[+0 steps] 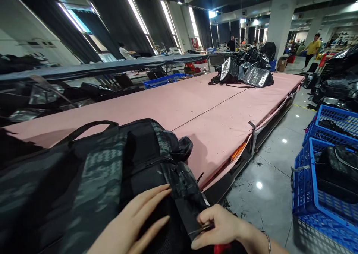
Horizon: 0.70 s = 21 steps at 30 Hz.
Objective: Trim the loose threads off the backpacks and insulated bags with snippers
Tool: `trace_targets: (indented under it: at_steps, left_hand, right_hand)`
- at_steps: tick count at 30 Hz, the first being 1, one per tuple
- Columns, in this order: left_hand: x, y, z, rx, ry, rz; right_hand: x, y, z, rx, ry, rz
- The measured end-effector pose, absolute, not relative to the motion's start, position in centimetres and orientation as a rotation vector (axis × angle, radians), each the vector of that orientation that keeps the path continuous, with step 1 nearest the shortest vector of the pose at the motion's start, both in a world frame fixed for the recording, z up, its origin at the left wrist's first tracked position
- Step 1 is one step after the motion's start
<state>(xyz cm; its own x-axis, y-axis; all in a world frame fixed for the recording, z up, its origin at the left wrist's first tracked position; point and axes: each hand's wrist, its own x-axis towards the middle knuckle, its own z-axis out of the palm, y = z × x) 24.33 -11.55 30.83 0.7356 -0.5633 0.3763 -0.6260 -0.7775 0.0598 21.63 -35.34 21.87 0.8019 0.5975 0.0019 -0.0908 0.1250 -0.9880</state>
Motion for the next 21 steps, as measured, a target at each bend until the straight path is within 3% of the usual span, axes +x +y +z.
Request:
trace_targets:
  at_steps: [2,4,7,9,12,15,21]
  left_hand:
    - [24.0,-13.9,29.8,2.821,-1.086,0.637]
    - [23.7,-15.6,29.0,2.903,-1.082,0.706]
    - [23.3,-17.6,28.6,3.024,-0.881,0.616]
    - [23.4,-18.3,28.5,3.046,-0.771,0.527]
    - [24.2,-17.8,28.2,2.903,-0.688,0.546]
    - [24.9,-16.4,28.2,2.652,-0.497,0.527]
    - [24.1,-13.6,31.1,2.030,0.176,0.159]
  right_hand:
    - [23.0,-37.1,23.3,-1.085,-0.418,0.450]
    - [24.9,-38.6,24.5,-0.842,-0.257,0.162]
    - [27.6,-39.0,25.4,-0.617,-0.041,-0.185]
    - [28.2,-38.0,24.7,-0.574,0.059,-0.226]
    - [27.0,-35.2,22.2,-0.704,0.162,-0.107]
    - [24.8,-32.9,19.5,-1.107,0.132,-0.098]
    - [23.8,-32.4,18.1,-1.490,0.077,-0.140]
